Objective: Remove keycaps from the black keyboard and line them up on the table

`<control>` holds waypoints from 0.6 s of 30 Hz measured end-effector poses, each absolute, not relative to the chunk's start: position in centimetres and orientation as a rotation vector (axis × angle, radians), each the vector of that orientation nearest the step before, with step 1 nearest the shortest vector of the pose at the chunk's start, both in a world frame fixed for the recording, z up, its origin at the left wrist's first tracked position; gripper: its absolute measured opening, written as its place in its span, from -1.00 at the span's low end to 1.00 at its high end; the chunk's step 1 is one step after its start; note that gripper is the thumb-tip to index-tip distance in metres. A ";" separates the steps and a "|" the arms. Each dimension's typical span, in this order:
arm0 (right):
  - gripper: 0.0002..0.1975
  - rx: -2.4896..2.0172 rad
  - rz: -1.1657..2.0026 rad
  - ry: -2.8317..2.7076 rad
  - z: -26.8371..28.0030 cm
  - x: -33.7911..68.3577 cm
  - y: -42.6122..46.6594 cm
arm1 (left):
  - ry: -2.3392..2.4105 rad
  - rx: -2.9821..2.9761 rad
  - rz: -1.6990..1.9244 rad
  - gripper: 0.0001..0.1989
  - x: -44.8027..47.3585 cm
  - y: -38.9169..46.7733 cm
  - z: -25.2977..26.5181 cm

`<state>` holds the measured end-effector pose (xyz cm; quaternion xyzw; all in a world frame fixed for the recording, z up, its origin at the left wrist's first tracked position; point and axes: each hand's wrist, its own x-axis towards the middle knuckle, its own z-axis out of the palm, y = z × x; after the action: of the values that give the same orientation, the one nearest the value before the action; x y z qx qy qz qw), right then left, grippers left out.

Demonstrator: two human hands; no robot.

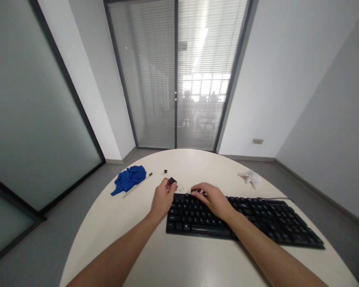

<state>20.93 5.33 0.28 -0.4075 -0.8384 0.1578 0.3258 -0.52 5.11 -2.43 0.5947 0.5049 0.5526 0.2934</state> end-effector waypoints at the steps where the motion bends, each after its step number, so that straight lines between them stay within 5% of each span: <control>1: -0.76 -1.089 0.425 -2.199 0.2 20.9 5.4 | 1.380 1.579 1.479 -0.80 -0.7 5.3 -2.6; 18: -0.71 -1.248 0.572 -2.090 0.0 20.9 6.0 | 1.494 1.702 1.275 -0.86 -1.3 5.3 -2.4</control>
<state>20.89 5.97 -0.05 -0.4735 -0.7934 0.2169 0.3150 -1.28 5.26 -2.35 0.6309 0.5539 0.4726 0.2679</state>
